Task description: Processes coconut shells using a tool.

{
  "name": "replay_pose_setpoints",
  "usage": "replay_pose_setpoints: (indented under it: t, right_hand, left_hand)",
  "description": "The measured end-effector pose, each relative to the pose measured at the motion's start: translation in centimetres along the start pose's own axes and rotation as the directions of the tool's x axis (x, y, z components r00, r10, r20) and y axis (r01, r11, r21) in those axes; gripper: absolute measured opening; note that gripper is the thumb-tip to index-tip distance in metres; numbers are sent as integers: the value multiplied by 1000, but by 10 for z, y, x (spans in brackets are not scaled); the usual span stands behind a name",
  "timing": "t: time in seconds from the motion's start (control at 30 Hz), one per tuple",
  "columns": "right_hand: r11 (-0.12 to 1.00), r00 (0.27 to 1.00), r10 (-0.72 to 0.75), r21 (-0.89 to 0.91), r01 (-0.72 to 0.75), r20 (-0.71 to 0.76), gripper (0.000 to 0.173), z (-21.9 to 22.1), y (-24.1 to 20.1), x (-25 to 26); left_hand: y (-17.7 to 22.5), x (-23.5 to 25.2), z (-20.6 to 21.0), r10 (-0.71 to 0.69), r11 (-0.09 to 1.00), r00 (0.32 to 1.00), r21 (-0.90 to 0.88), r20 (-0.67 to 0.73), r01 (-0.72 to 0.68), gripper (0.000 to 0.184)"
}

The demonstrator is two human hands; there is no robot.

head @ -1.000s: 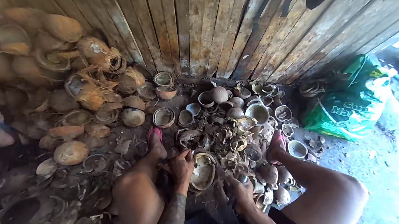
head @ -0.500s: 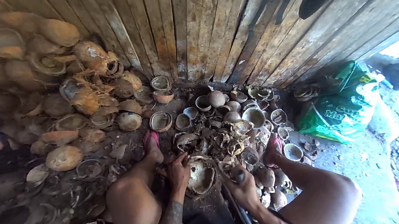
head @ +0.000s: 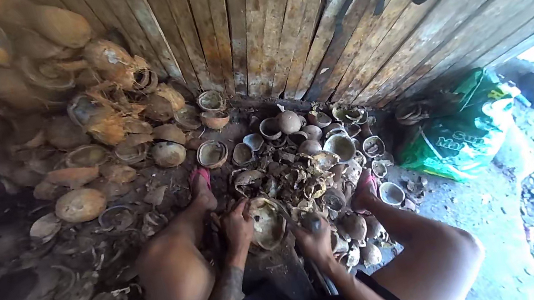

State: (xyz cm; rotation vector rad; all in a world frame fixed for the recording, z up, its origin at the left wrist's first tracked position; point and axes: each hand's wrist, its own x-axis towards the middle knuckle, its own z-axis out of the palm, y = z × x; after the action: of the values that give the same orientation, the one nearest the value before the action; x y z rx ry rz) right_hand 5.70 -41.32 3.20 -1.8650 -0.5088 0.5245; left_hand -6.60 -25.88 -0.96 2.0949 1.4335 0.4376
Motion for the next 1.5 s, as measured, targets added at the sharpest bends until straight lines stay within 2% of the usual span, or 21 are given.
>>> replay_pose_setpoints:
  t: [0.1,0.17,0.23,0.3,0.37,0.43,0.53,0.7,0.77,0.87,0.9,0.93,1.0,1.03,1.1,1.17,1.27,1.37,1.4,1.47,1.5]
  right_hand:
    - [985,960,-160,-24,170,231,38,6,18,46]
    - [920,848,-241,-166,354,472,35,-3,14,53]
    - [818,764,-53,-411,402,643,34,-19,-24,45]
    - [774,792,141,-565,286,594,38,-33,-59,36]
    - [829,842,191,-543,137,504,39,-44,-65,43]
    - [907,842,247,-419,-28,480,36,-45,-51,60]
    - [910,793,414,-232,-344,447,32,-31,-8,76]
    - [845,823,490,76,-530,287,30,-15,25,27]
    - [659,746,604,349,-666,282,16,2,29,-4]
    - [108,541,671,655,-748,507,39,31,10,-34]
    - [60,543,671,693,-719,505,39,37,3,-39]
    - [154,596,676,707,-690,434,31,40,-2,-40]
    - [658,839,514,544,-520,180,9,29,-1,-40]
    - [873,931,346,325,-364,114,24,12,1,-36]
    - [984,966,175,-13,-175,189,35,-22,-6,-19]
    - [966,918,259,-69,-250,300,31,-38,-16,-8]
    - [839,806,510,30,-543,301,27,-18,-7,-5]
    - [687,725,636,235,-688,265,19,3,9,-24]
    - [566,668,673,361,-742,318,12,8,11,-34]
    - [203,536,682,575,-793,498,24,32,11,-47]
    - [87,508,677,626,-775,533,28,43,7,-50]
  left_hand:
    - [-4,1,-4,4,1000,999,-12,54,-3,38]
    - [-11,-2,-2,20,999,999,-29,26,-19,38]
    - [-14,-3,5,55,997,998,-59,-43,-57,36]
    - [-14,-3,7,78,994,994,-75,-78,-84,33]
    - [-12,-3,7,100,992,991,-64,-94,-106,30]
    - [-13,1,9,135,988,987,-56,-89,-141,30]
    - [-24,7,18,193,979,977,-47,-92,-198,32]
    - [-23,8,17,164,984,983,-58,-77,-169,32]
    - [-21,7,14,150,987,987,-56,-61,-153,35]
    - [-14,2,6,142,989,989,-41,-47,-144,33]
    - [-15,-1,10,157,986,985,-37,-78,-160,31]
    - [-17,-1,10,172,983,981,-54,-94,-177,31]
    - [-23,0,9,190,979,978,-57,-83,-195,32]
    - [-23,-3,8,187,980,979,-53,-79,-192,32]
    - [-19,0,11,196,979,974,-42,-113,-202,32]
    - [-18,-1,16,197,979,974,-31,-114,-202,32]
    - [-23,-2,25,200,980,969,11,-142,-201,34]
    - [-28,2,28,210,978,963,50,-170,-205,34]
    - [-29,2,30,216,976,961,51,-170,-210,35]
    - [-28,0,33,218,975,966,66,-142,-210,35]
    - [-26,2,33,211,977,967,70,-140,-203,34]
